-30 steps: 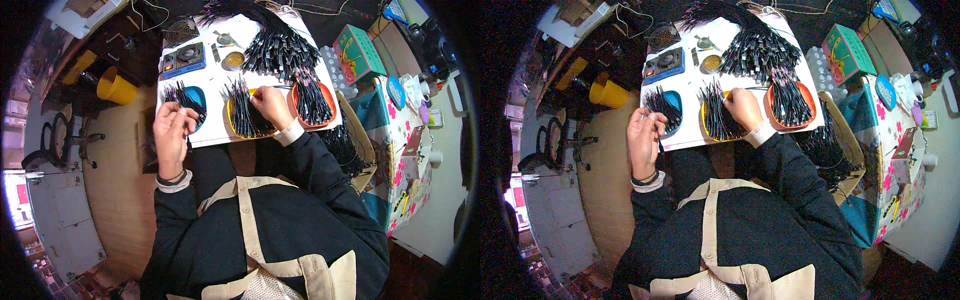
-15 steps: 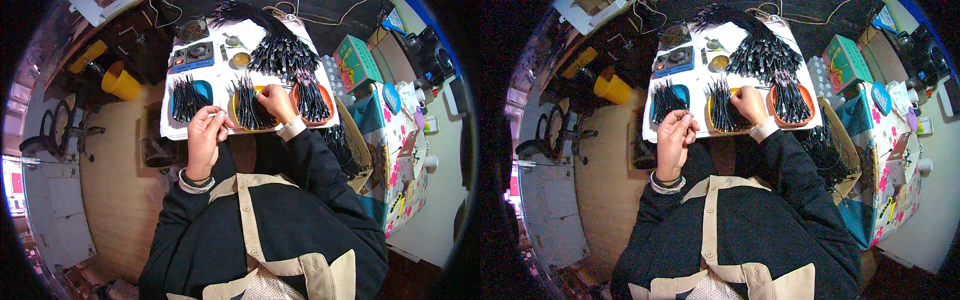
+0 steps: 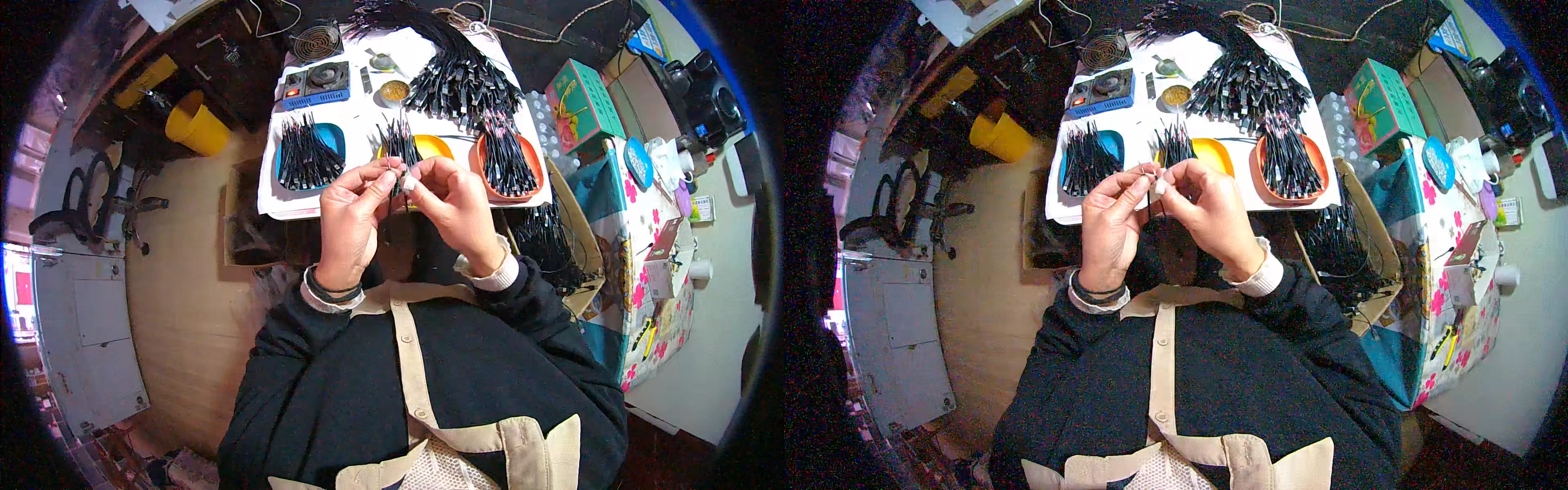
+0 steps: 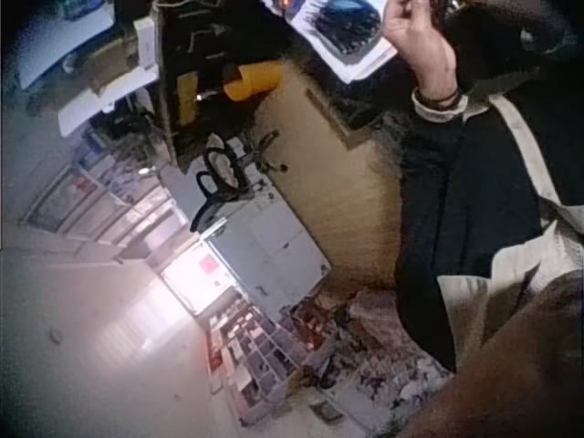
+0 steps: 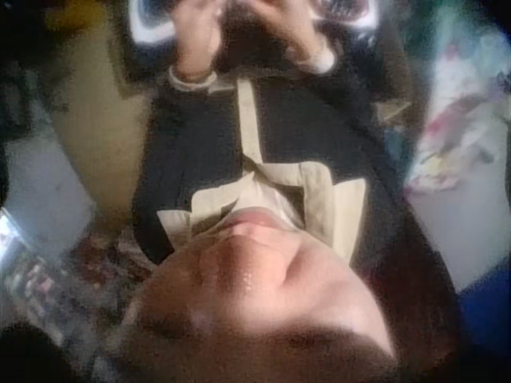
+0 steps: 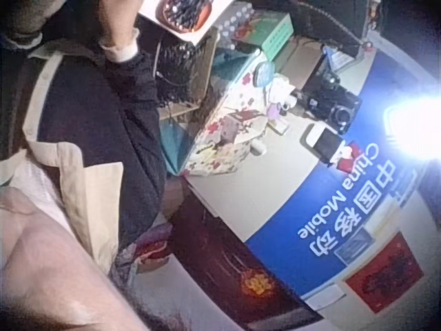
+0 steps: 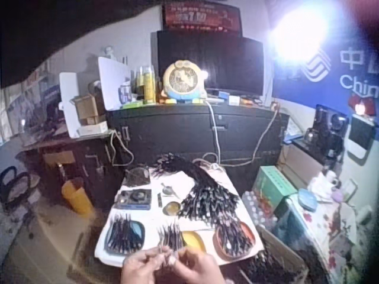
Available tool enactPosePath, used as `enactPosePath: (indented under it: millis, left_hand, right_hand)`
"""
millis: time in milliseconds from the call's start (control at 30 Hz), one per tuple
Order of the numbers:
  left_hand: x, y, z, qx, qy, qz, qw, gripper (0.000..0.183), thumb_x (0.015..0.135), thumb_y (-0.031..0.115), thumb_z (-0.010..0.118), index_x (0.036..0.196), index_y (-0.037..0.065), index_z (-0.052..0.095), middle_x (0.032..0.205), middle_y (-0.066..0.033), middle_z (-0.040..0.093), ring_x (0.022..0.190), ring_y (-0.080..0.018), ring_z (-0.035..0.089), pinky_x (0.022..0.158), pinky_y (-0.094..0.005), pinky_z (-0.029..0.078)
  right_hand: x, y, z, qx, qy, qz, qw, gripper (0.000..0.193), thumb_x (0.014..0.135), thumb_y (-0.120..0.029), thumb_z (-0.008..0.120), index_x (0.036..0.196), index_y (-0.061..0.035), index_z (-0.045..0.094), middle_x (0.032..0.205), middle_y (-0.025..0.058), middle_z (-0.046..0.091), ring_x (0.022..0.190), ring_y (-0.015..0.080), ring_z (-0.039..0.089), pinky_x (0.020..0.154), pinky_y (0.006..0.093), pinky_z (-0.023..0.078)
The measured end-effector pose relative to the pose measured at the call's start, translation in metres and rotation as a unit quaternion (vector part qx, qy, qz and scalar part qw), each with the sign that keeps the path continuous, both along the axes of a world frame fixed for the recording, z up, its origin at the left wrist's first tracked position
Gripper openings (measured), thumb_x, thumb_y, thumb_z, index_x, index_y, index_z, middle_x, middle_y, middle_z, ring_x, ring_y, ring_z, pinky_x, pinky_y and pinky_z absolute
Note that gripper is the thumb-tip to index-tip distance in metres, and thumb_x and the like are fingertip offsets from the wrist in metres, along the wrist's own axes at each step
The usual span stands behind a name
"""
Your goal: The person repeatedly picks black cable-like items from a tray, attaches small components to their ends, and places the finished items into separate colored trays. The process is repeated continuously throughout the clip.
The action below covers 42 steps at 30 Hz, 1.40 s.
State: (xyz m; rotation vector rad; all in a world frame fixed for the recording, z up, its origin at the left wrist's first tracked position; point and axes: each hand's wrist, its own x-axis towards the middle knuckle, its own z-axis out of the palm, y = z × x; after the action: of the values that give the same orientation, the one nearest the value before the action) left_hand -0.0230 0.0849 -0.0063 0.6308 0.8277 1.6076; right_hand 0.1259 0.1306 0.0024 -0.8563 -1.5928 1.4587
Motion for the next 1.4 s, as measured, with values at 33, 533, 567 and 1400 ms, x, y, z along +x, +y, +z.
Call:
enactPosePath:
  millis: [33, 533, 567, 1400]
  left_hand:
    - [0.001, -0.001, 0.0, -0.001, 0.003, -0.006, 1.0, 0.014, 0.093, 0.005, 0.06, 0.104, -0.001, 0.066, 0.109, -0.0105, 0.067, 0.09, -0.0146, 0.066, 0.076, -0.0293, 0.057]
    - [0.001, 0.001, 0.005, -0.052, -0.029, -0.124, 0.99, 0.022, 0.094, 0.009, 0.059, 0.113, -0.002, 0.063, 0.101, -0.0085, 0.068, 0.093, -0.0148, 0.065, 0.078, -0.0288, 0.056]
    - [0.004, -0.001, 0.005, -0.053, -0.044, -0.102, 0.992, 0.019, 0.095, 0.009, 0.059, 0.109, -0.002, 0.063, 0.098, -0.0097, 0.069, 0.087, -0.0158, 0.067, 0.076, -0.0275, 0.056]
    - [0.002, -0.014, 0.005, -0.035, -0.013, -0.093, 0.995, 0.01, 0.091, 0.004, 0.063, 0.099, -0.003, 0.065, 0.085, -0.0106, 0.07, 0.069, -0.0111, 0.063, 0.063, -0.0201, 0.05]
  right_hand:
    - [-0.002, -0.004, 0.001, -0.021, 0.025, -0.003, 0.999, 0.011, 0.092, -0.007, 0.063, 0.096, 0.0016, 0.059, 0.084, 0.0014, 0.063, 0.075, 0.0051, 0.059, 0.07, 0.0202, 0.05]
    - [0.008, 0.001, -0.013, -0.008, 0.123, -0.028, 0.992, 0.013, 0.089, -0.004, 0.066, 0.098, -0.0009, 0.056, 0.085, 0.0001, 0.061, 0.076, 0.0049, 0.058, 0.068, 0.02, 0.048]
    - [0.008, 0.005, -0.011, -0.01, 0.142, -0.032, 0.989, 0.015, 0.088, -0.005, 0.067, 0.098, -0.0015, 0.057, 0.084, -0.0003, 0.061, 0.077, 0.0053, 0.058, 0.068, 0.0208, 0.049]
    - [0.016, -0.015, 0.012, 0.151, 0.019, -0.045, 0.987, 0.013, 0.085, 0.002, 0.068, 0.096, 0.0023, 0.063, 0.087, 0.0058, 0.067, 0.08, 0.0117, 0.064, 0.07, 0.0235, 0.052]
